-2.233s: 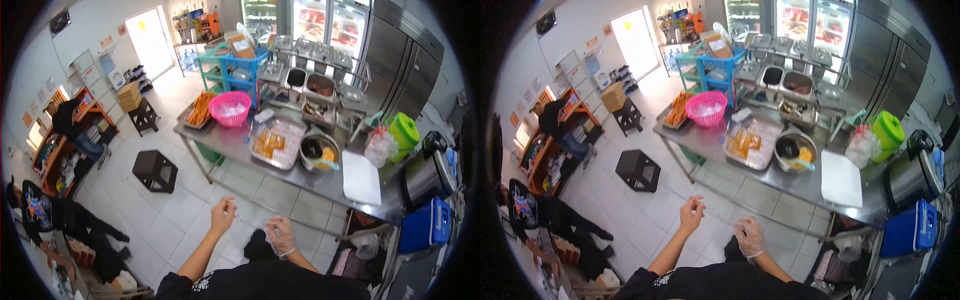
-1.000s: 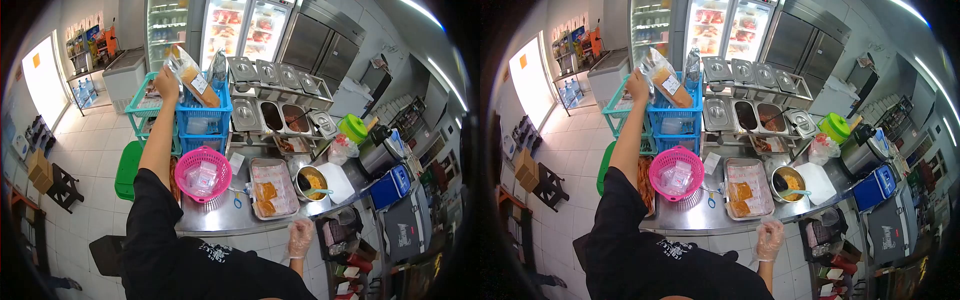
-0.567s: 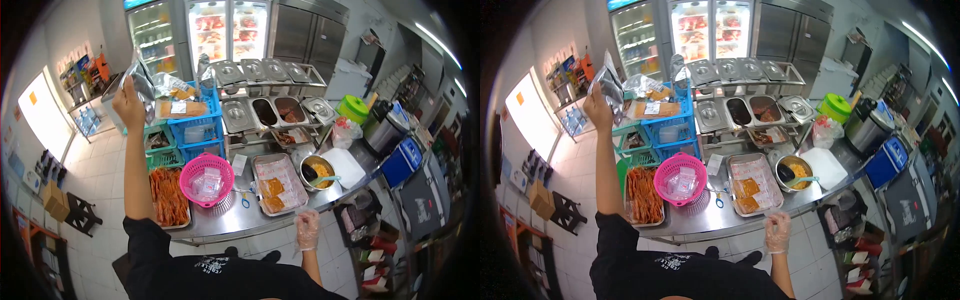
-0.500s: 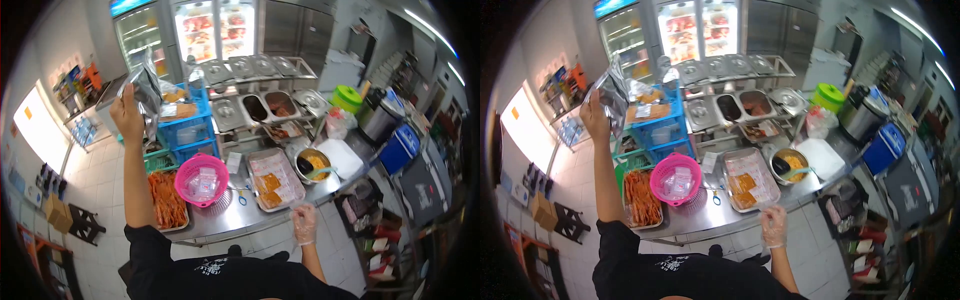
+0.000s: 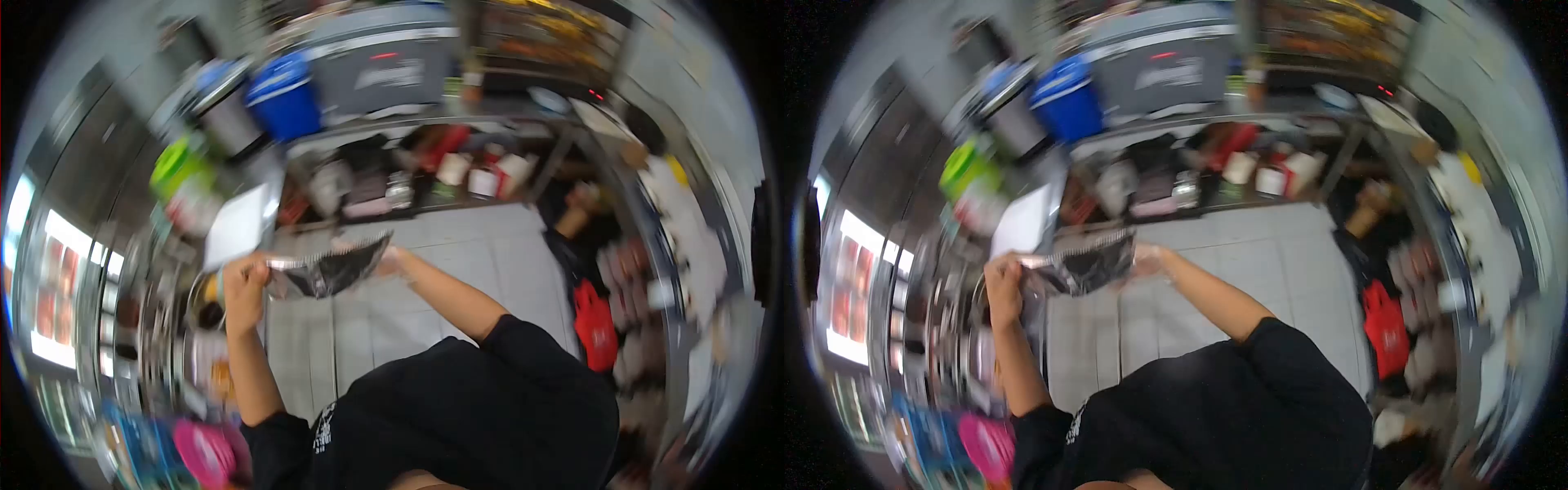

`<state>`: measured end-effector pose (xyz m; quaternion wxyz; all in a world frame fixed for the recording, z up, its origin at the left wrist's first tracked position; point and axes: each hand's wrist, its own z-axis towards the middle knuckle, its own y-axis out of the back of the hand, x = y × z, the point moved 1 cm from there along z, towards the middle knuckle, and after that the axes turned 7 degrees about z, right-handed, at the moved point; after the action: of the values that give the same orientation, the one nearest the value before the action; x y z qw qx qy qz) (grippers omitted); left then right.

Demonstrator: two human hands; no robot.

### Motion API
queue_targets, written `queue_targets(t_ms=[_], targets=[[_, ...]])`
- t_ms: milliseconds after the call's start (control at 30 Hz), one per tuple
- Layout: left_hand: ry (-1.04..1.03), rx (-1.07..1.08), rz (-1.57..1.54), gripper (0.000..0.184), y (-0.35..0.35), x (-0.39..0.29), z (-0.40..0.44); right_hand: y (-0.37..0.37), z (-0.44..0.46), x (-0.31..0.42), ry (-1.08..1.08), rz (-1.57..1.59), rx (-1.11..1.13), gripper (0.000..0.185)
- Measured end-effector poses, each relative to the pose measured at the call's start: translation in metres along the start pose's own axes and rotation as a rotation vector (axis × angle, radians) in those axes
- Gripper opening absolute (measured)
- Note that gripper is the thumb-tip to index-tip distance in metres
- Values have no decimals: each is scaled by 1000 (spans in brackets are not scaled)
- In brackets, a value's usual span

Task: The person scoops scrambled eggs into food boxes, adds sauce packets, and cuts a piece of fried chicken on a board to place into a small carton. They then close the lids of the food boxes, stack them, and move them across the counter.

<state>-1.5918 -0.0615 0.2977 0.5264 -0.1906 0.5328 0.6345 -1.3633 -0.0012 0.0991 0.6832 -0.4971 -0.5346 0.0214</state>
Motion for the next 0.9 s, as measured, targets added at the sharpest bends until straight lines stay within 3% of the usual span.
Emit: queue_targets(t_ms=[133, 167, 267, 400, 467, 567, 600, 667, 733, 833, 900], targets=[[-253, 354, -222, 50, -167, -1, 109, 64, -123, 46, -143, 563, 295, 68], [-292, 452, -311, 48, -203, -1, 132, 58, -157, 63, -112, 579, 120, 71], [-237, 504, -471, 29, -295, -8, 191, 82, -212, 95, 4, 692, 105, 69], [-290, 628, -554, 18, -415, -23, 267, 137, -272, 127, 460, 776, -32, 57], [-327, 709, -612, 18, -474, -34, 305, 161, -296, 151, 637, 903, 93, 57], [-369, 654, -674, 31, -565, -51, 366, 229, -330, 179, 828, 996, 52, 54], [-295, 710, -658, 37, -594, -45, 390, 264, -351, 178, 734, 1084, 93, 55], [-149, 671, -764, 33, -640, -57, 423, 287, -400, 211, 1134, 923, -321, 54], [-78, 725, -822, 32, -690, -54, 447, 299, -455, 237, 1406, 886, -601, 58], [-44, 868, -857, 32, -752, -60, 465, 268, -526, 305, 1643, 420, -1386, 48], [35, 954, -900, 30, -787, -75, 470, 280, -578, 321, 1825, 415, -1616, 44]])
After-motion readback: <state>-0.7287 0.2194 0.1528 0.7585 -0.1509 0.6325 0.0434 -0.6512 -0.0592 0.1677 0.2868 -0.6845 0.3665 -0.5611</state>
